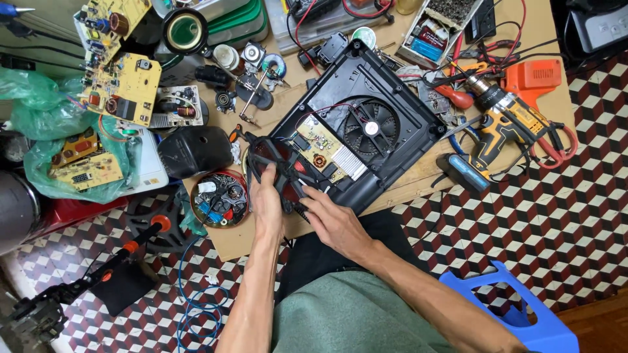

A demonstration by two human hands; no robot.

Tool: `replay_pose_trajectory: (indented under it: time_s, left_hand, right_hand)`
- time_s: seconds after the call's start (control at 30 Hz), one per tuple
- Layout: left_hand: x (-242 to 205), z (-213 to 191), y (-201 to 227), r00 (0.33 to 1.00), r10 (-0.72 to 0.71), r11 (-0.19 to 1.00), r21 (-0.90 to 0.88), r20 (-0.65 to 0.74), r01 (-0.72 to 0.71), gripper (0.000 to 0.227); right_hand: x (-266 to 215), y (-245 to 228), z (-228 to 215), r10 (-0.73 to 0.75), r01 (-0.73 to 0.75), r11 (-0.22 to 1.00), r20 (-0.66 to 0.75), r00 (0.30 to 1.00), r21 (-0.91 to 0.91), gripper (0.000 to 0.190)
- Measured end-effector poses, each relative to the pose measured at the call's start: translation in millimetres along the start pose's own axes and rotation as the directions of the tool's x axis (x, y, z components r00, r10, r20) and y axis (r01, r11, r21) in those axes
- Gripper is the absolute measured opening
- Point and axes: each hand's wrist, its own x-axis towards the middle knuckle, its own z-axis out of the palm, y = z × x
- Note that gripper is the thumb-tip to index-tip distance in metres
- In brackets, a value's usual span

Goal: Disassembling and inspecting the internal components of an induction cooktop on a repair workbench.

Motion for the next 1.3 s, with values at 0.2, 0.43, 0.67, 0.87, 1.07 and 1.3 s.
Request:
replay_pose_trajectory:
  time_s: [0.2,0.43,0.67,0.87,1.07,1.3]
  left_hand:
    - [-0.5,5.8,3.2,0.991,0.136,0.968,0.212,0.004,-0.134,0.043]
    - [1.1,6.9,11.0,0.992,0.126,0.965,0.228,0.016,-0.126,0.045]
    - [14.5,-2.7,8.8,0.990,0.140,0.961,0.237,0.015,-0.140,0.043]
    - [19.3,-1.0,14.9,0.998,0.050,0.986,0.157,0.031,-0.054,0.040]
    - [22.6,1.7,13.9,0.994,0.105,0.956,0.271,0.032,-0.110,0.039]
    - [18.3,16.7,21.0,0.996,0.093,0.974,0.209,0.009,-0.092,0.045]
  right_hand:
    - [-50.4,74.8,4.0,0.757,-0.703,0.555,0.081,0.649,0.444,0.027]
    - [-38.1,114.5,21.1,0.834,-0.749,0.174,0.309,0.457,0.639,0.033]
    - [-30.2,122.8,57.5,0.851,-0.725,0.116,0.308,0.424,0.679,0.028]
    - [-41.0,122.7,60.5,0.829,-0.643,0.230,0.199,0.522,0.730,0.023]
    - [-36.4,114.5,39.8,0.835,-0.603,0.097,0.265,0.482,0.792,0.022]
    - [-16.2,93.7,24.2,0.849,-0.546,-0.009,0.295,0.439,0.838,0.023]
